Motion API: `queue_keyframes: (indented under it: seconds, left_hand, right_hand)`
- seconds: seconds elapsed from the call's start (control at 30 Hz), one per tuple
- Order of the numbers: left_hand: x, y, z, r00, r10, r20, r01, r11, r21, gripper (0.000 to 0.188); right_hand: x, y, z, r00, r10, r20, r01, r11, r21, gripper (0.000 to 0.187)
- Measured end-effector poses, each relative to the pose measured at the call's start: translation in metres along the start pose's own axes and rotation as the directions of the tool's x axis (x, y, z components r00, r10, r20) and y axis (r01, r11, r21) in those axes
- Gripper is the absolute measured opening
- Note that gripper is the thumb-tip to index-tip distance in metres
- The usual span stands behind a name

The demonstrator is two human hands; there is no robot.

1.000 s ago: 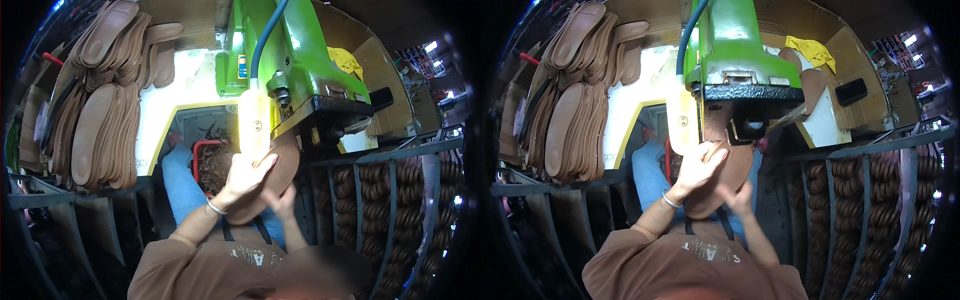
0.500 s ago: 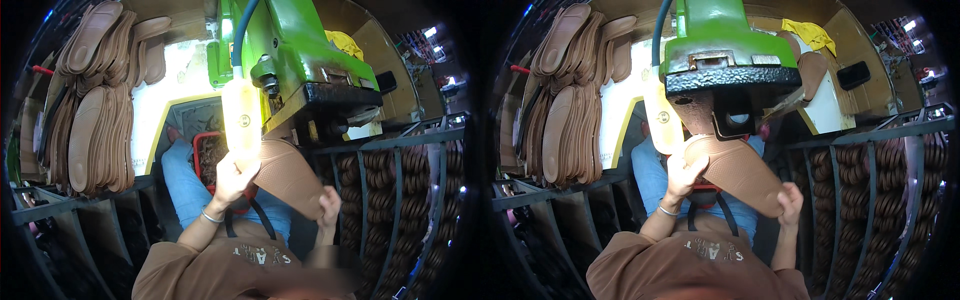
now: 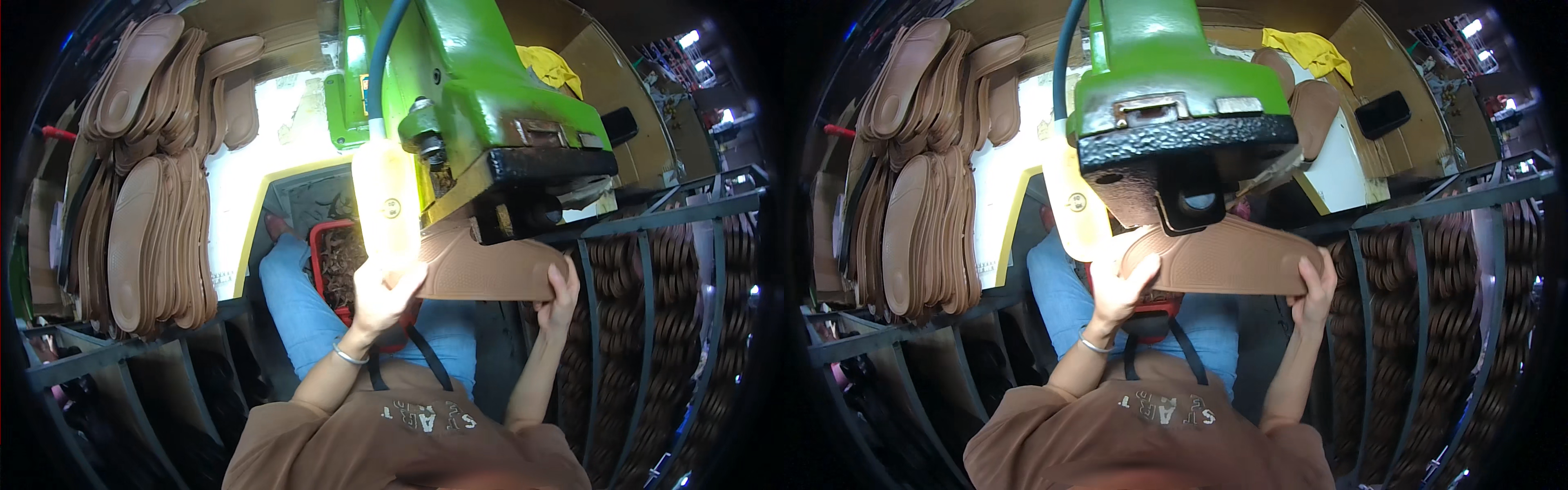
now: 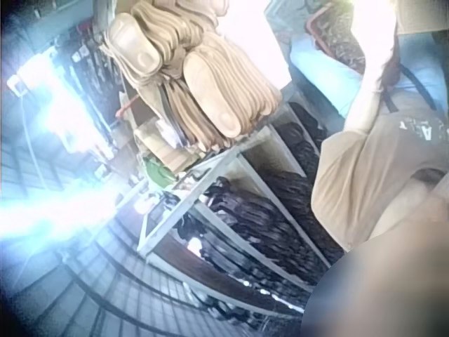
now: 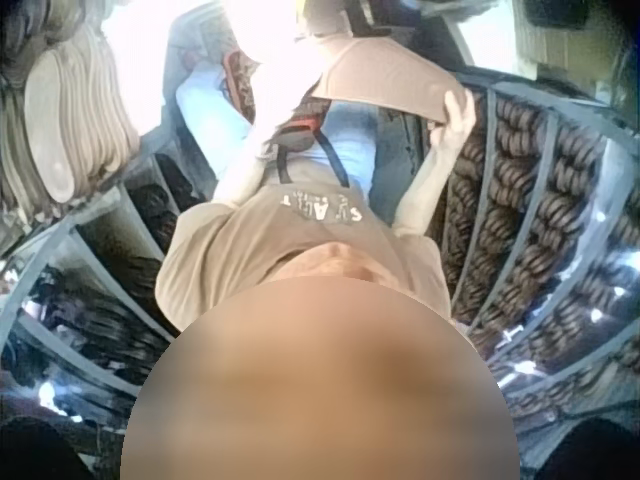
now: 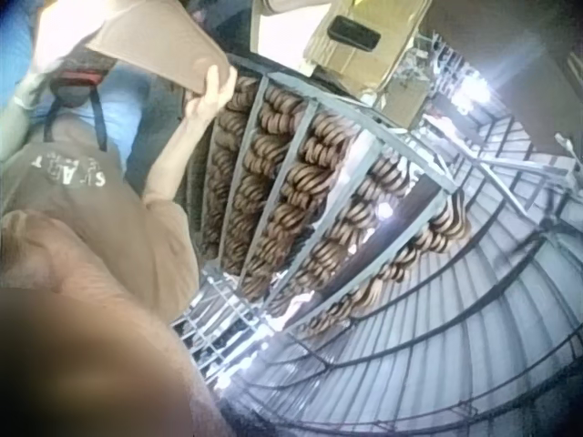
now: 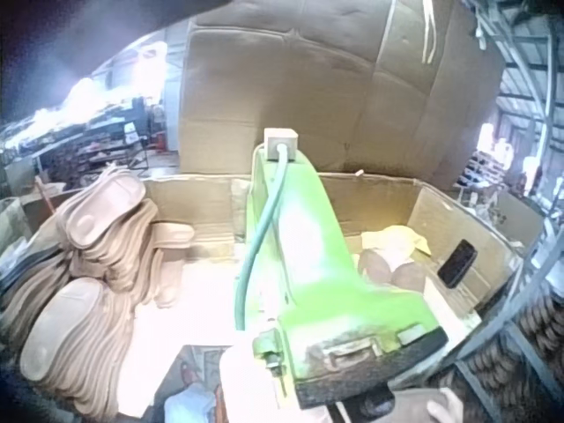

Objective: Trim and finish the edges of shoe insoles or soles using a specialized industrial machine.

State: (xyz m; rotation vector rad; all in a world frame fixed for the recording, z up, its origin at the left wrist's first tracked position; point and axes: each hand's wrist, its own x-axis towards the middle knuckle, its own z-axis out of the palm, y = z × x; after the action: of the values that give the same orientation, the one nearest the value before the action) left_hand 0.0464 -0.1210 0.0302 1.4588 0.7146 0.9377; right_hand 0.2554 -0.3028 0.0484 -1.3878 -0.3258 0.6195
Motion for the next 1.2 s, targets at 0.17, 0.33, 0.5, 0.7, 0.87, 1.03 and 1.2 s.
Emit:
queue_keyframes:
  seconds: [0.17, 0.33, 0.5, 0.7, 0.87, 1.03, 1.2]
  left_hand:
    - [-0.003, -0.01, -0.032, 0.995, -0.066, 0.071, 0.073, 0.992, -0.1, 0.021]
    - [-0.012, -0.007, -0.087, 0.96, -0.28, 0.014, 0.27, 0.907, -0.323, 0.027]
    - [-0.029, -0.025, -0.14, 0.935, -0.354, -0.016, 0.315, 0.852, -0.418, 0.024]
    - [-0.084, -0.064, -0.152, 0.842, -0.488, 0.229, 0.535, 0.811, -0.237, 0.028]
    - [-0.111, -0.077, -0.055, 0.733, -0.487, 0.475, 0.549, 0.836, 0.01, 0.043]
    - [-0.098, -0.074, -0.01, 0.733, -0.381, 0.563, 0.469, 0.883, -0.013, 0.037]
    - [-0.039, -0.045, -0.048, 0.82, -0.302, 0.486, 0.458, 0.855, -0.242, 0.033]
  right_hand:
    - [0.041, -0.012, 0.041, 0.997, -0.038, 0.065, 0.04, 0.998, -0.039, 0.018]
    - [0.039, 0.001, 0.078, 0.952, -0.009, 0.305, 0.014, 1.0, -0.015, 0.023]
    - [0.021, 0.011, 0.109, 0.882, 0.105, 0.459, -0.105, 0.994, -0.025, 0.041]
    - [0.018, 0.017, 0.142, 0.871, 0.089, 0.483, -0.041, 0.993, -0.109, 0.058]
    - [0.025, 0.028, 0.147, 0.887, 0.036, 0.461, 0.011, 0.995, -0.101, 0.054]
    - [0.011, 0.002, 0.149, 0.909, -0.134, 0.395, 0.228, 0.952, -0.203, 0.017]
    - [0.028, -0.024, 0.064, 0.946, -0.159, 0.282, 0.271, 0.866, -0.421, 0.024]
